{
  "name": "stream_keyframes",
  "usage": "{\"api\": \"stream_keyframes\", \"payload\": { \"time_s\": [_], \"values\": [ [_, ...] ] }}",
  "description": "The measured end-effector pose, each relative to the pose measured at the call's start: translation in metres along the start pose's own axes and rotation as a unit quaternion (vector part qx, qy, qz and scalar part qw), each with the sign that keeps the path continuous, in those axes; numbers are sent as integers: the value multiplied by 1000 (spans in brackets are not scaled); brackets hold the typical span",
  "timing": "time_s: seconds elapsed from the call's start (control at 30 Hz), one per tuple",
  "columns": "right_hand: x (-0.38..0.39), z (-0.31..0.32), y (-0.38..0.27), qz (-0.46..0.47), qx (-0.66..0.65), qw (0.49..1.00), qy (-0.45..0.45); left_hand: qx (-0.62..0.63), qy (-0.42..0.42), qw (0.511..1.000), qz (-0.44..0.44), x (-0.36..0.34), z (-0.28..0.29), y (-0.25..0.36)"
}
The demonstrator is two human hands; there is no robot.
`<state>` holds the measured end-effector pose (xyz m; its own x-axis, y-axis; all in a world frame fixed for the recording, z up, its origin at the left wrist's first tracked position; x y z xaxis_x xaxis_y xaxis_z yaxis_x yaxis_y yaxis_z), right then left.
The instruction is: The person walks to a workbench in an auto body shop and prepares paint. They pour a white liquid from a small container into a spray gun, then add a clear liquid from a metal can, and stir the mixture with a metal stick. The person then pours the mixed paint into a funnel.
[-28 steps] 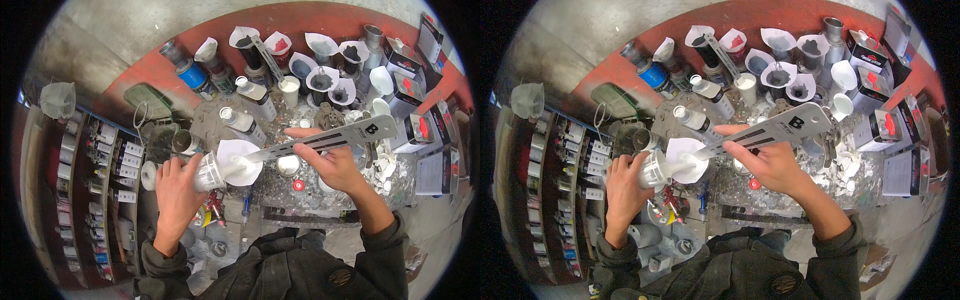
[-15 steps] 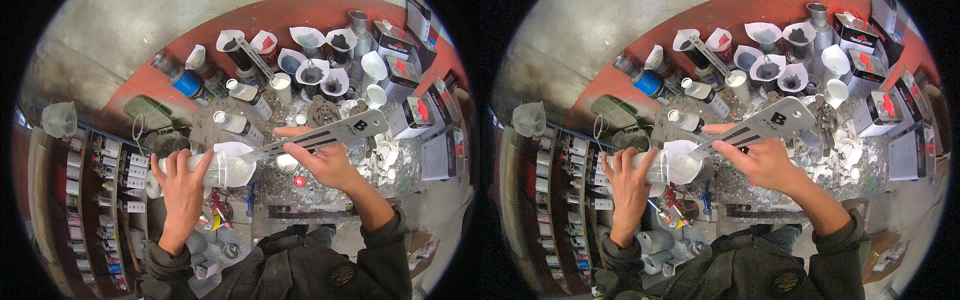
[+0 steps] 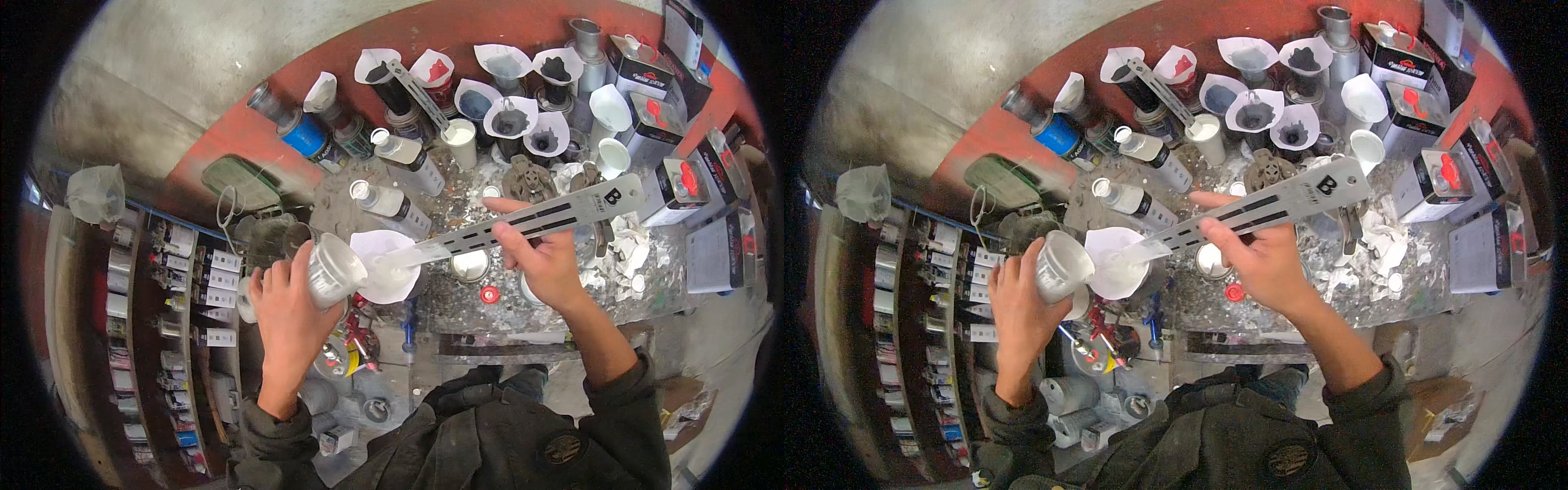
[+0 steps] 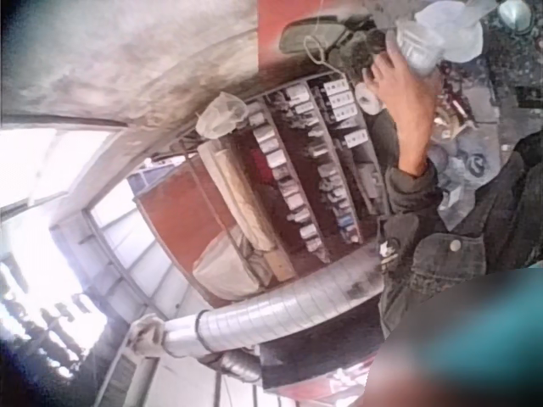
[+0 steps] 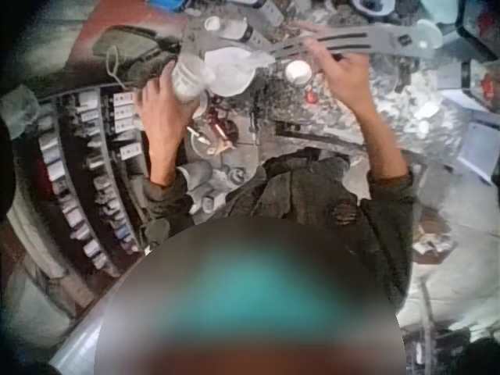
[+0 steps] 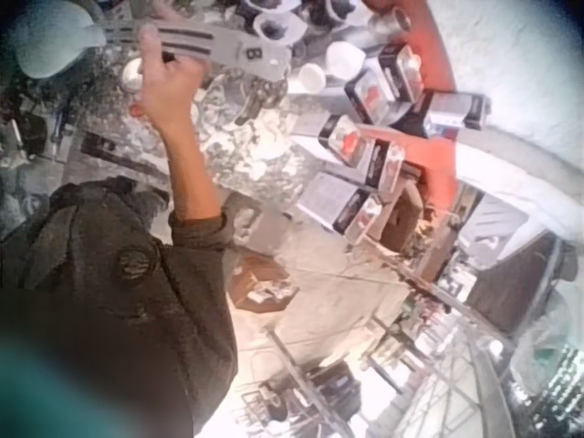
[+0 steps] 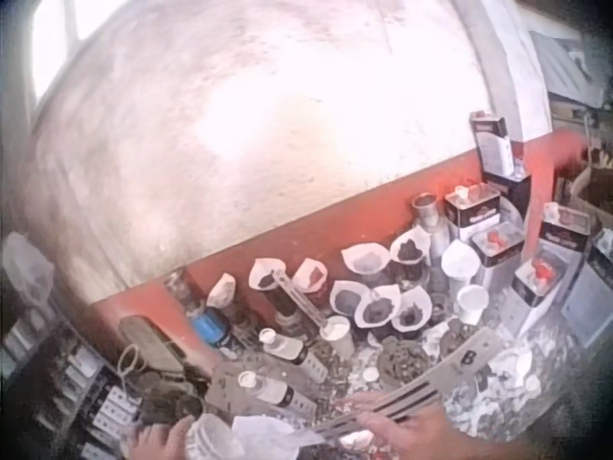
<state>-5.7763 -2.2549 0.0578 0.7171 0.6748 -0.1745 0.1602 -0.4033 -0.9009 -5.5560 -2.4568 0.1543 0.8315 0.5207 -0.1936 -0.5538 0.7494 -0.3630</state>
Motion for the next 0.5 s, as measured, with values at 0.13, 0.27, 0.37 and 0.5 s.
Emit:
{"api": "stream_keyframes", "payload": {
  "time_s": [0.13,0.27,0.37,0.5],
  "values": [
    [8,17,21,-10,-53,993,107,206,-51,975,74,10,-11,-14],
    [22,31,48,-59,-138,962,228,417,-75,895,136,41,-44,-32],
    [38,46,66,-107,-187,937,275,577,-100,795,159,68,-76,-9],
    [62,63,82,-188,-281,893,298,684,-138,707,116,97,-119,68]
  ]
}}
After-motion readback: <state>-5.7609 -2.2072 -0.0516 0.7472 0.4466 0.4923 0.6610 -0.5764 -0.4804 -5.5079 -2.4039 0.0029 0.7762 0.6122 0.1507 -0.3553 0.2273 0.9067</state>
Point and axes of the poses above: each hand's wrist, its own x-axis away from the middle knuckle, its own z-axis out of the back of the hand, y = z × x, the point moved 8 cm from there along -x, towards the middle knuckle, and after that the axes turned 13 degrees about -x, right-handed, at the moved point
